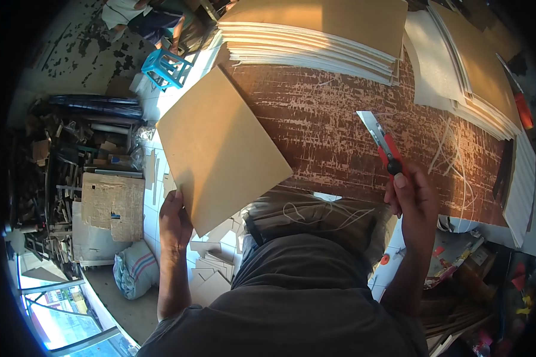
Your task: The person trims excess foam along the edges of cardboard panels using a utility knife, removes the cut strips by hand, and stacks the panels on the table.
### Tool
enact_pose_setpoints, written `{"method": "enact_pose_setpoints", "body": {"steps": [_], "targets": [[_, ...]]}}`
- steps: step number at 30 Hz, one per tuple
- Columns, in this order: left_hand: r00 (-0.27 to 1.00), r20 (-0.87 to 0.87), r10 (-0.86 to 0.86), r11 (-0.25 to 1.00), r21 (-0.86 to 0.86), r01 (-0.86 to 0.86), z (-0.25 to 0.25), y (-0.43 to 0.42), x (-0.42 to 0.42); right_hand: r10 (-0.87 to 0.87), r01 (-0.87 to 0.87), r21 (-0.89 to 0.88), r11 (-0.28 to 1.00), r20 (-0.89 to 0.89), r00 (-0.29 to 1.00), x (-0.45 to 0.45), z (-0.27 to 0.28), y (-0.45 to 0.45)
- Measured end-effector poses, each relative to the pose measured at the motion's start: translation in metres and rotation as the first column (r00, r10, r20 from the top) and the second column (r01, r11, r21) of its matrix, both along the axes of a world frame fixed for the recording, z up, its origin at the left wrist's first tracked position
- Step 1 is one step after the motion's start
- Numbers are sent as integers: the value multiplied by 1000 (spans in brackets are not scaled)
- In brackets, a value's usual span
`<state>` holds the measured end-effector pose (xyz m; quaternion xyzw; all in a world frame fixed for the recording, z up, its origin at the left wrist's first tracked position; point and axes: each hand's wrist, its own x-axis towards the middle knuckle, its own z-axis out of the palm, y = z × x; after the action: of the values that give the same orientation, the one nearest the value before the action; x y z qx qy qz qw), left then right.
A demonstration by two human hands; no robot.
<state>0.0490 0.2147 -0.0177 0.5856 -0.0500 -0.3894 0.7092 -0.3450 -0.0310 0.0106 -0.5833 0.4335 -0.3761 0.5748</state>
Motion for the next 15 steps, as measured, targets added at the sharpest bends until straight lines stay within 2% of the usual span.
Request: {"method": "enact_pose_setpoints", "body": {"steps": [4, 6, 8, 9, 10, 11, 12, 14, 15], "targets": [[994, 101, -39, 999, 32, 36, -6, -3, -8, 8, -8, -6, 1000, 20, 1000, 1, 0, 3], [947, 318, -53, 987, 163, 0, -8, -4, -6, 17, -17, -1, 1000, 38, 999, 2, 2, 4], [921, 387, -48, 983, 181, -25, -7, -7, -3, 25, -25, -5, 1000, 43, 999, 1, 3, 5], [876, 470, -108, 965, 260, -21, 0, -7, -2, 41, -40, -4, 999, 46, 998, 2, 4, 5], [821, 544, -172, 941, 338, -27, 5, -6, 1, 40, -39, -7, 999, 47, 998, 3, 6, 6], [734, 676, -70, 970, 218, -109, -9, -5, 12, 38, -37, -16, 999, 29, 999, 5, 10, 6], [609, 787, -100, 965, 226, -133, -17, -1, 27, 36, -35, -23, 999, 11, 999, 7, 12, 7], [367, 917, -153, 938, 252, -237, 11, -21, 22, 33, -32, -33, 999, 18, 999, 10, 12, 7], [304, 937, -172, 941, 248, -231, 22, -33, 19, 30, -29, -40, 999, 19, 999, 11, 13, 8]]}}
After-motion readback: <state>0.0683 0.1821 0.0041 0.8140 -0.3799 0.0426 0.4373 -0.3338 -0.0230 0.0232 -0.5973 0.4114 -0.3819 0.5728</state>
